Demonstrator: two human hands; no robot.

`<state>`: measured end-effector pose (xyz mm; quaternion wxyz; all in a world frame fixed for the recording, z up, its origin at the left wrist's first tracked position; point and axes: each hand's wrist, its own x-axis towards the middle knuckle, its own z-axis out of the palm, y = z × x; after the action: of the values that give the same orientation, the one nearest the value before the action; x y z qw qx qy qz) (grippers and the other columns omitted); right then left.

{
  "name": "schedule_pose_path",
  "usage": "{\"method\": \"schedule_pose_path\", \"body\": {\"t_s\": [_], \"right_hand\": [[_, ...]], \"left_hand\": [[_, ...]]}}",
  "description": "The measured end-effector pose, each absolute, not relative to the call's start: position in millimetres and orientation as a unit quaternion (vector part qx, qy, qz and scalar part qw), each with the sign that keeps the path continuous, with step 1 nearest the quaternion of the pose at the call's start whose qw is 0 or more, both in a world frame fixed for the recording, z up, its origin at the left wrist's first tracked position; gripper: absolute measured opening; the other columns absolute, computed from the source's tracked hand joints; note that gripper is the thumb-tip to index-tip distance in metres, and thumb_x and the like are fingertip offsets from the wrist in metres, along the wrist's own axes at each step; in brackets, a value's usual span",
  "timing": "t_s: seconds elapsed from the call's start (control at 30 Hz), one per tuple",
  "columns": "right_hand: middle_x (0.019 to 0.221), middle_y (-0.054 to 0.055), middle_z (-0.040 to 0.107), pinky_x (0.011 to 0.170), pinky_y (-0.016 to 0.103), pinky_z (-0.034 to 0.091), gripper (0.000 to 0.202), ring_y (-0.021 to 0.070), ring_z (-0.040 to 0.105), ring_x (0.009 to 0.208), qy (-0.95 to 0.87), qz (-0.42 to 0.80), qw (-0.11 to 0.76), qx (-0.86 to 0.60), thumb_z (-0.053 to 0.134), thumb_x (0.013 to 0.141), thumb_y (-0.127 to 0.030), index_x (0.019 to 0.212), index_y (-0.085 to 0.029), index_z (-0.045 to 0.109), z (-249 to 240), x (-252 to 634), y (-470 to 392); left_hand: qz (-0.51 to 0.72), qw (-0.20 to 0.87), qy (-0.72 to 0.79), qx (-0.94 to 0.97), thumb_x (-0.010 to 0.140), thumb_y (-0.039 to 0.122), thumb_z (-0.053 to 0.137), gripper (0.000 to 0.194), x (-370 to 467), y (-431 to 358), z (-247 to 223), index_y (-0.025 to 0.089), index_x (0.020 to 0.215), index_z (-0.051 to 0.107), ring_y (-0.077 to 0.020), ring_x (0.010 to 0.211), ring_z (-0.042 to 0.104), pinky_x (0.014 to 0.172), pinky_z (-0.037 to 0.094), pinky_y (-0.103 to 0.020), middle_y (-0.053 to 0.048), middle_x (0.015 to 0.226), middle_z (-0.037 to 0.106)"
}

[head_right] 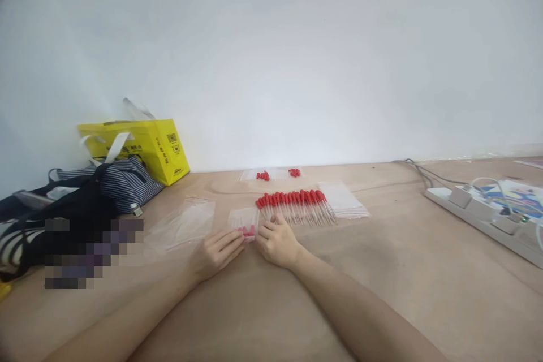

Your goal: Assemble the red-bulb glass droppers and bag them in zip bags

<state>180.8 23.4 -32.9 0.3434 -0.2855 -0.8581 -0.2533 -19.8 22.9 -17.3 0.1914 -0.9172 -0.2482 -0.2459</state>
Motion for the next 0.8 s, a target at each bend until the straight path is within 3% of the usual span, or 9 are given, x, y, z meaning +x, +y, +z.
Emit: {"method": "schedule_pose_path", "body": {"t_s": [0.37, 0.8], "right_hand": [[0.058, 0.000, 0.051, 0.068, 0.031, 0.025, 0.029, 0.0116, 0.041, 0.062, -0.859, -0.284, 0.338, -0.259, 0.036, 0.084, -0.009, 0.064, -0.017, 0.056, -31.8, 179.7, 21.4], [0.055, -0.002, 0.049, 0.064, 0.031, 0.023, 0.028, 0.0106, 0.038, 0.060, -0.841, -0.321, 0.356, -0.251, 0.040, 0.082, -0.010, 0.056, -0.016, 0.051, -30.3, 176.1, 23.1]], "left_hand": [[-0.269, 0.251, -0.185, -0.911, 0.084, 0.012, 0.040, 0.022, -9.1, 23.6, -16.4, 0.016, 0.078, 0.062, -0.0176, 0.075, 0.063, 0.066, 0.052, -0.032, -0.006, 0.077, 0.067], [-0.286, 0.317, -0.161, -0.890, 0.082, 0.009, 0.041, 0.022, -4.5, 22.2, -14.0, 0.014, 0.072, 0.060, -0.0163, 0.069, 0.062, 0.062, 0.051, -0.030, -0.006, 0.071, 0.066]]}}
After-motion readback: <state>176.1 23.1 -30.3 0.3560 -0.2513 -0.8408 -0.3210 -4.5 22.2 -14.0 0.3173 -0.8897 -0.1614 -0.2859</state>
